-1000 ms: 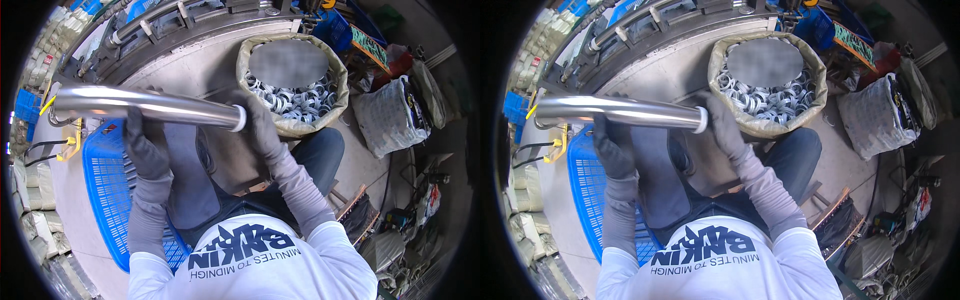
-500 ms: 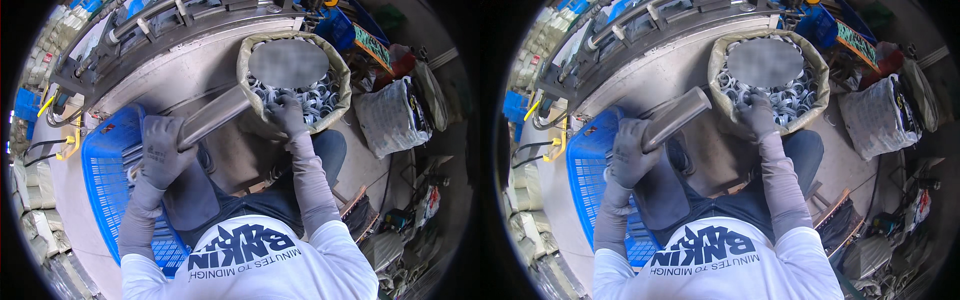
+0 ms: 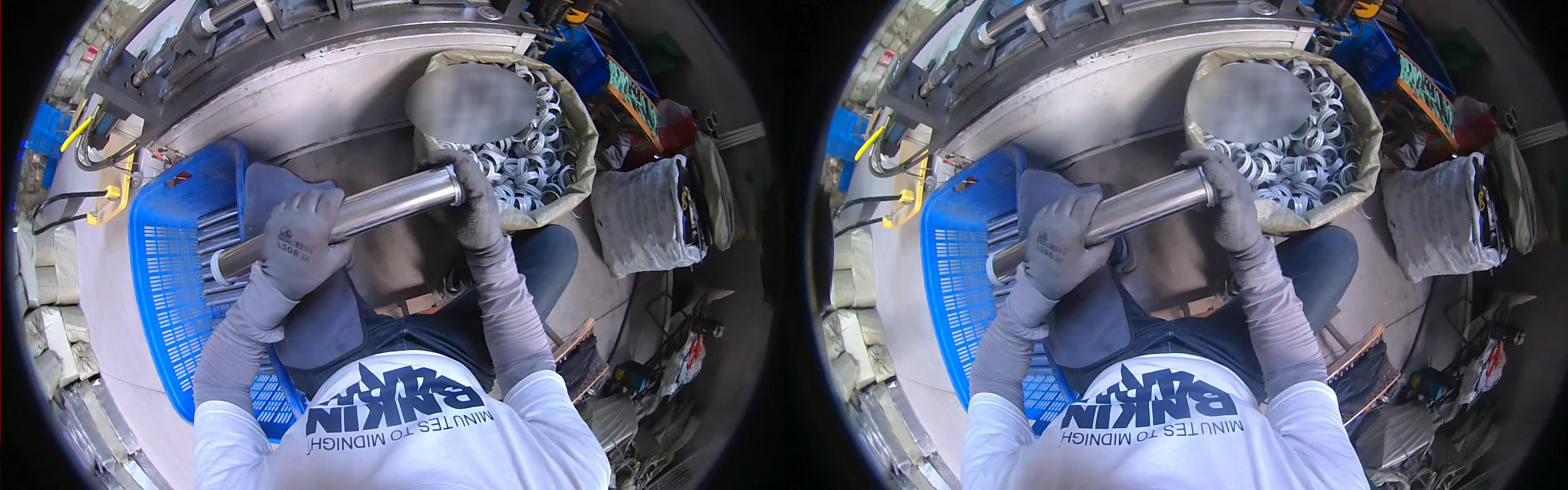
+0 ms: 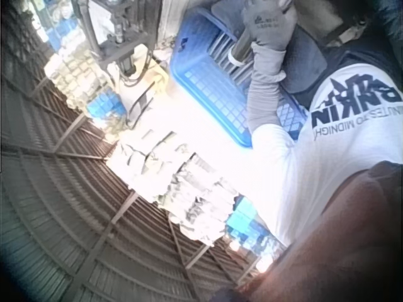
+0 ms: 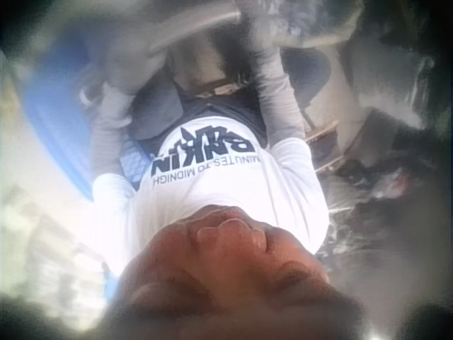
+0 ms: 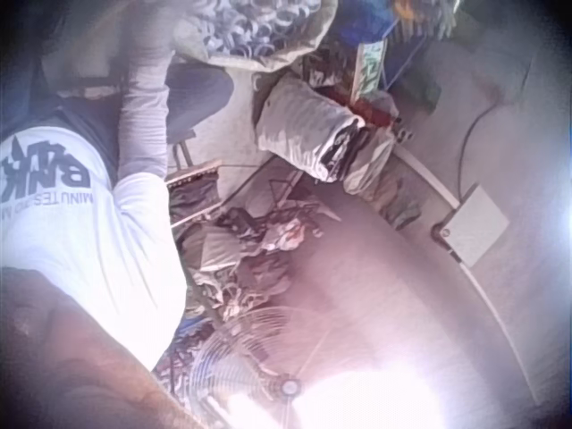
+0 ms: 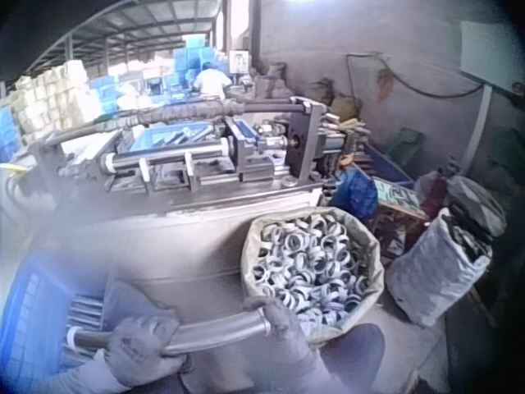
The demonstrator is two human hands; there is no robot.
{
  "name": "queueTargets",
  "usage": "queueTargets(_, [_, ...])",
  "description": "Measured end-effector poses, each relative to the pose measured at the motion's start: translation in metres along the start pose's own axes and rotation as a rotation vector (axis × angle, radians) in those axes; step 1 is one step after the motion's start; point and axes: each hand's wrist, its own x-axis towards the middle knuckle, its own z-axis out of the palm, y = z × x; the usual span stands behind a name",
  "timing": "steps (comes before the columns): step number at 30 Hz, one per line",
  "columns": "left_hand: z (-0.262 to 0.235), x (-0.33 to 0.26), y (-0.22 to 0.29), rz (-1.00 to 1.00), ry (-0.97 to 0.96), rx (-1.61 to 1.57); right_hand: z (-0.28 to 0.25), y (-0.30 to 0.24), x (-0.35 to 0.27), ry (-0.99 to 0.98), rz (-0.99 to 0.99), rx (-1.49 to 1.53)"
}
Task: Fitting metal rings onto the ends of tubes and placing them into a machine for crimping or further processing.
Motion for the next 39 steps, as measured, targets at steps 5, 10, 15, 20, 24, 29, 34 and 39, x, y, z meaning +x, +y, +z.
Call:
queueTargets(5, [-0.001, -0.002, 0.001, 0.004, -0.006, 0.013, 0.011, 0.007, 0.003, 0.065, -0.230, -0.271])
queueTargets(10, [0.002, -0.002, 0.003, -0.001, -0.059, 0.044, 0.014, 0.007, 0.002, 0.100, -0.248, -0.387])
queueTargets(15, [0.001, 0.000, 0.004, -0.015, -0.161, 0.098, 0.027, -0.004, -0.003, 0.185, -0.088, -0.284])
queueTargets(20, [-0.013, 0.003, 0.001, 0.038, -0.140, 0.139, 0.024, 0.001, 0.002, 0.141, 0.044, -0.192])
queueTargets(24, [-0.017, -0.014, -0.020, -0.018, -0.111, 0.196, -0.010, 0.031, 0.037, 0.111, -0.019, -0.312])
queueTargets(29, [-0.009, -0.010, -0.020, -0.021, -0.034, 0.160, -0.068, 0.121, 0.102, 0.207, 0.140, -1.161])
queueTargets(34, [-0.005, -0.019, -0.025, -0.079, -0.079, 0.065, -0.065, 0.151, 0.111, 0.110, 0.139, -1.233])
queueTargets(39, [-0.005, -0.023, -0.024, -0.059, -0.021, 0.061, -0.074, 0.102, 0.081, 0.178, 0.157, -0.630])
